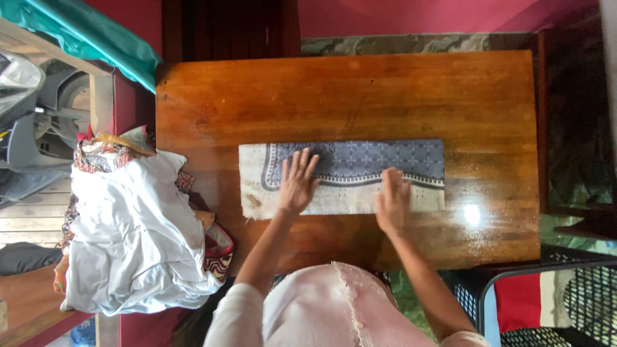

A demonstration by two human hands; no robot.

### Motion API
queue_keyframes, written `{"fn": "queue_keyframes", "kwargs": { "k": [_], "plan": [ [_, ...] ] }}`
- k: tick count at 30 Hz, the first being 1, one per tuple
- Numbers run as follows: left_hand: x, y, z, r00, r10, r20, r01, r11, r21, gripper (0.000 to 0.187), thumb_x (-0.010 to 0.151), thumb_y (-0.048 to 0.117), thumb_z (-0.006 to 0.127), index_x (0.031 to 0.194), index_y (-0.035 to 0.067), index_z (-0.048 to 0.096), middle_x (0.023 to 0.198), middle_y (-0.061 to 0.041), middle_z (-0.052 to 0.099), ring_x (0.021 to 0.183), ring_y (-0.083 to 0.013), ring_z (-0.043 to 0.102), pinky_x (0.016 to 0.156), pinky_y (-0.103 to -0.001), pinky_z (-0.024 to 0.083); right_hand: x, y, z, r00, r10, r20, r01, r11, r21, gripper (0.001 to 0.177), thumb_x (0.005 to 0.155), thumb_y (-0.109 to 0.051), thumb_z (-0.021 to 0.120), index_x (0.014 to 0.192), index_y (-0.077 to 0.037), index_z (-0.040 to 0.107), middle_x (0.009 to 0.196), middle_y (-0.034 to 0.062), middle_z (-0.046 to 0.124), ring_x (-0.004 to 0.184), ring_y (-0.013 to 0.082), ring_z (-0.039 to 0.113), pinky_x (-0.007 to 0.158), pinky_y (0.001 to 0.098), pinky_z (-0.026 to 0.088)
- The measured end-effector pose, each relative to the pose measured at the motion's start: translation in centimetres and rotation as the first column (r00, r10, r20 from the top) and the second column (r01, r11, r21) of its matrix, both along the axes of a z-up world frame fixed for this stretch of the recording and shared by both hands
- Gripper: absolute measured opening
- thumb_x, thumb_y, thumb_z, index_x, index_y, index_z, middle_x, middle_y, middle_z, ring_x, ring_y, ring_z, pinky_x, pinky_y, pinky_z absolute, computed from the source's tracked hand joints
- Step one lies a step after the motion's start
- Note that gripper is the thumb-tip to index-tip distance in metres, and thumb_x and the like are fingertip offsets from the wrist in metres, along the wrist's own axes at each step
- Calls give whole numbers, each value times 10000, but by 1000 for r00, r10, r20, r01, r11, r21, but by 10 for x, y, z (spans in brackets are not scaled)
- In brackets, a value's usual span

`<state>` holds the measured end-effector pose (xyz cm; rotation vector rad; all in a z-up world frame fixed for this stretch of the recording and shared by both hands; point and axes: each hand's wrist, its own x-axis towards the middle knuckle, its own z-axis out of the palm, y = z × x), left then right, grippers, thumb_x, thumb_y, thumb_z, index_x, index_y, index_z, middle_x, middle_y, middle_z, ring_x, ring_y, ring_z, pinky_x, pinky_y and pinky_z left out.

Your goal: The person folds a red cloth, a patterned scarf, and a white t-shirt on a wooden table, smoothing each item before placing them into a black laundry basket.

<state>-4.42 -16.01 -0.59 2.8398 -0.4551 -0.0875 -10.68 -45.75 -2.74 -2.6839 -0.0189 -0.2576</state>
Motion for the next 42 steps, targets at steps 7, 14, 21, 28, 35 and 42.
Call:
{"fn": "queue_keyframes", "kwargs": {
  "k": [7, 14, 21, 28, 35, 42],
  "plan": [
    [22, -24, -33, 1000, 9, 25, -9, 1000, 6, 691, 1026, 544, 327, 1645, 248, 237, 1726, -100, 148, 1576, -333, 162, 1240, -595, 130, 25, 66, 6, 978, 204, -32, -205, 977, -48, 667, 1019, -318, 496, 1633, -162, 288, 1663, 151, 304, 1520, 337, 279, 1223, 561, 153],
    [23, -21, -17, 998, -40, -54, 47, 990, 131, 731, 989, 401, 320, 1670, 233, 115, 1743, -89, 33, 1588, -316, 77, 1232, -577, 109, 64, 141, 10, 893, 447, 56, -446, 894, -33, 729, 1016, -418, 541, 1647, -174, 270, 1697, 133, 244, 1539, 319, 255, 1252, 482, 119],
    [26, -25, -23, 996, 0, -84, 7, 996, 86, 727, 1005, 546, 356, 1655, 273, 181, 1734, -64, 91, 1580, -303, 116, 1230, -594, 93, 93, 43, -3, 909, 310, -278, -355, 926, -128, 633, 1050, -566, 360, 1610, -273, 329, 1687, 7, 275, 1539, 237, 243, 1245, 528, 93],
    [25, -24, -27, 998, -2, -56, 8, 994, 108, 713, 1013, 563, 316, 1653, 277, 184, 1734, -49, 111, 1583, -288, 118, 1226, -596, 121, 97, -88, 11, 942, -38, -334, -19, 986, -163, 711, 1038, -620, 320, 1650, -264, 255, 1715, 16, 218, 1570, 266, 184, 1242, 592, 73],
    [26, -25, -25, 998, 0, -60, 8, 991, 130, 726, 1010, 541, 343, 1656, 257, 173, 1733, -65, 102, 1585, -295, 102, 1217, -615, 120, 87, -76, 3, 979, 16, -205, -64, 971, -230, 634, 1035, -445, 490, 1607, -189, 387, 1693, 101, 297, 1587, 279, 186, 1256, 590, 78],
    [23, -28, -34, 1000, -5, 3, 5, 997, 83, 751, 985, 507, 428, 1644, 201, 237, 1724, -101, 156, 1571, -328, 156, 1198, -648, 136, 86, -116, 5, 947, -45, -318, -16, 983, -184, 740, 1056, -615, 262, 1667, -209, 160, 1736, 57, 131, 1583, 275, 135, 1255, 575, 61]
  ]
}}
